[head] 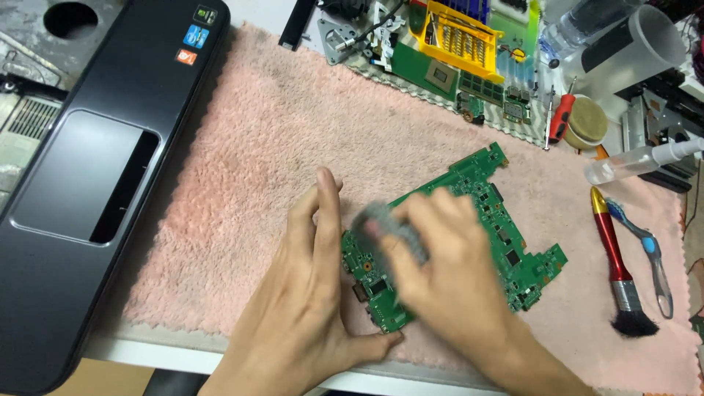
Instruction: The person cleans a green circuit board by brushing it with a red-handled brush and wiping it with a grey cloth. The person also handles a smaller green circuit board, wiping it with the cloth before placing it on the larger board.
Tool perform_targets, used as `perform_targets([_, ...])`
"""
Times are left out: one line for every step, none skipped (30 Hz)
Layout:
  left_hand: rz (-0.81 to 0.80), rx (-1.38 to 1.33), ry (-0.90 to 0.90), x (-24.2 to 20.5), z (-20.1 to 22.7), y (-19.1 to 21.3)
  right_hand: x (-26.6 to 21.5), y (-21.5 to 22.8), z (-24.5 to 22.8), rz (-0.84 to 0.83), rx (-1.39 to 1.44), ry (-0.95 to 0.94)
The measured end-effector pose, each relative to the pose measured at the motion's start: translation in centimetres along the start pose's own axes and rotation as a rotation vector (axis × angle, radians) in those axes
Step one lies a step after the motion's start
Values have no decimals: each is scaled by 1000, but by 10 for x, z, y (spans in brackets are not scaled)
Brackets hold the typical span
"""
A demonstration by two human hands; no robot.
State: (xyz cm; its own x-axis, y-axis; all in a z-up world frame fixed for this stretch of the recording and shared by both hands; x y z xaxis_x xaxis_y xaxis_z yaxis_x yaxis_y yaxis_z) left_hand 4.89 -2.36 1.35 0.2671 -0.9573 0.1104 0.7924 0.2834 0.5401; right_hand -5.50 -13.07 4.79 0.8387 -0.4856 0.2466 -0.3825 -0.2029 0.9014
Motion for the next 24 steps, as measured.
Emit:
perform_targets([0, 2, -4, 1, 0, 0, 2, -3, 0, 4, -1, 0])
perform_targets([2, 3, -11, 1, 1, 0, 3, -7, -8, -7, 35, 89])
perform_targets([4, 4, -18, 0, 2, 0, 3, -12, -16, -19, 71, 177])
perform_targets([2, 5, -24, 1, 2, 0, 0, -11, -1, -14, 68, 174])
perform_targets([9, 12, -57, 1, 4, 1, -3, -4, 17, 52, -62, 129])
perform_targets([21, 23, -88, 1, 7, 3, -6, 4, 35, 120, -188, 89])
perform_targets([23, 27, -93, -1, 6, 2, -7, 8, 37, 127, -189, 91])
perform_targets([24, 58, -84, -1, 5, 1, -8, 10, 45, 95, -146, 39])
perform_targets([25, 89, -75, 0, 4, -1, -11, 12, 54, 63, -103, -13])
perform_targets([21, 94, -87, -1, 3, -3, -12, 11, 59, 76, -106, -18])
perform_targets([25, 116, -69, -1, 1, -6, -13, 6, 60, 27, -148, 28])
perform_targets([27, 141, -55, -1, -2, -7, -14, 1, 61, -17, -189, 70])
perform_targets([20, 149, -71, -1, -1, -10, -13, 4, 78, 0, -192, 60])
perform_targets([22, 158, -51, 0, -3, -11, -10, 11, 96, 41, -308, 16])
perform_targets([25, 167, -30, 0, -6, -12, -8, 19, 114, 81, -423, -30])
perform_targets([26, 180, -46, 0, -3, -11, -7, 25, 129, 101, -424, -34])
perform_targets([45, 152, -66, -1, 0, -9, -6, 32, 145, 107, -513, -53])
perform_targets([66, 125, -90, 0, 3, -6, -5, 40, 162, 114, -603, -74])
perform_targets([68, 138, -109, 0, 4, -7, -3, 48, 148, 138, -605, -80])
perform_targets([78, 150, -110, 1, 4, -7, 1, 49, 142, 113, -392, -124])
perform_targets([90, 162, -111, 3, 4, -6, 4, 50, 134, 87, -177, -160])
perform_targets([97, 180, -128, 4, 7, -7, 5, 44, 141, 112, -174, -154])
perform_targets([81, 229, -77, 6, 5, -10, 6, 28, 147, 45, -110, -126])
perform_targets([62, 277, -25, 6, 2, -12, 6, 11, 152, -22, -44, -98])
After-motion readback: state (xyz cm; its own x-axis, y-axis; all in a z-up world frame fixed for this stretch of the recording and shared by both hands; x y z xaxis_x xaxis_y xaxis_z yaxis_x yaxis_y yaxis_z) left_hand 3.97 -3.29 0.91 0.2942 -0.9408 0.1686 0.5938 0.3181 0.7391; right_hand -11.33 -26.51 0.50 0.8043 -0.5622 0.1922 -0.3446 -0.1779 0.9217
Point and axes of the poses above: each hand's wrist, its own x-axis towards the middle knuckle, its own y-axis out of the back of the hand, z = x × y, the point moved 9 cm from there along x, towards the middle knuckle, and after that the axes turned 9 degrees about y, right-handed, at the moved point
